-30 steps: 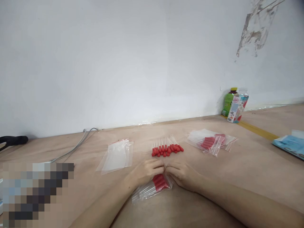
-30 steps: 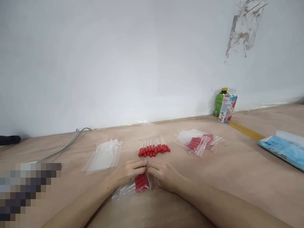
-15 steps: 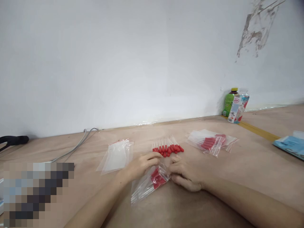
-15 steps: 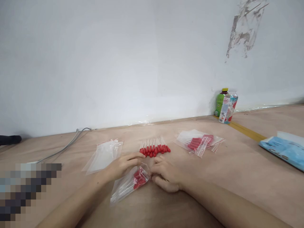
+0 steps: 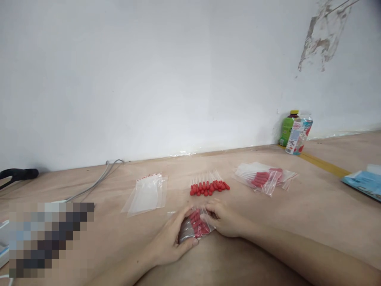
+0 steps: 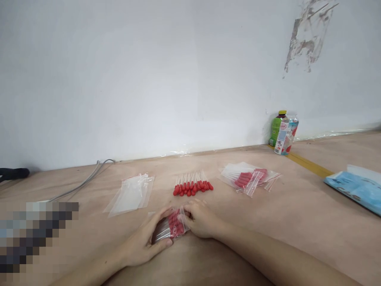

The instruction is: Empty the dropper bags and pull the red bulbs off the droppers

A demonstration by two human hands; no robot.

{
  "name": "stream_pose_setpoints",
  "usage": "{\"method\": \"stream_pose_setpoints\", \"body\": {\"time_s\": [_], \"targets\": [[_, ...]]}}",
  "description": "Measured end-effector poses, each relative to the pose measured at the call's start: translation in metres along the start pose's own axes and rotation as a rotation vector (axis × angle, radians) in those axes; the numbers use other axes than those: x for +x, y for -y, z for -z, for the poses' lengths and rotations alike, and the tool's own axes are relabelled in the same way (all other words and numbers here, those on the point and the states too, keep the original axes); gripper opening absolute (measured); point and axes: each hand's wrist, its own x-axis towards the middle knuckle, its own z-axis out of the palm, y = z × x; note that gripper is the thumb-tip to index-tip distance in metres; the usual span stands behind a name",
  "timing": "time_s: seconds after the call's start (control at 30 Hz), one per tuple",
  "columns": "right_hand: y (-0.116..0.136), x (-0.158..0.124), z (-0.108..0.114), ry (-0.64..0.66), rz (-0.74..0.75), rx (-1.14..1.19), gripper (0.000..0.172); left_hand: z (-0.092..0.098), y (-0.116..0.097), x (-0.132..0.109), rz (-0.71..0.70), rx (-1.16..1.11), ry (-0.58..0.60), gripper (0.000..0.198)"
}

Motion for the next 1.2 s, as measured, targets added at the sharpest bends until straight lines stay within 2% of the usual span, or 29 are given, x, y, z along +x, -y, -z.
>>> {"method": "stream_pose_setpoints", "body": {"time_s": [0.1,0.27,0.37,0.5,0.6,0.73,0.93,1.07,1.2], "targets": [[-0.005,-0.001,0.000,-0.026,-0.005,0.038,0.013,-0.001,0.006,0.009,-0.005,-0.035,0.028,0.074],[-0.017,-0.001,-0.002,-0.056,-0.106,0.308,0.020,0.003,0.004,0.027,-0.028,-0.088,0.032,0.068],[-0.019,0.001,-0.003,-0.041,-0.082,0.417,0.021,0.003,0.001,0.031,-0.055,-0.100,0.019,0.068],[-0.015,0.005,-0.003,-0.003,-0.087,0.486,0.020,0.002,0.002,0.032,-0.086,-0.094,0.028,0.067],[-0.015,0.004,0.000,-0.039,-0.119,0.418,0.017,0.002,0.004,0.030,-0.070,-0.077,0.050,0.064],[-0.020,0.000,0.007,-0.073,-0.113,0.287,0.013,0.003,0.004,0.029,-0.016,-0.071,0.069,0.063],[-0.023,-0.003,0.026,-0.067,-0.187,0.286,0.016,0.004,0.003,0.029,0.022,-0.086,0.085,0.063],[-0.028,-0.004,0.043,-0.014,-0.229,0.448,0.025,0.003,0.004,0.029,0.012,-0.080,0.091,0.062],[-0.044,-0.004,0.051,0.001,-0.290,0.662,0.036,0.004,0.004,0.030,0.008,-0.065,0.094,0.062]]}}
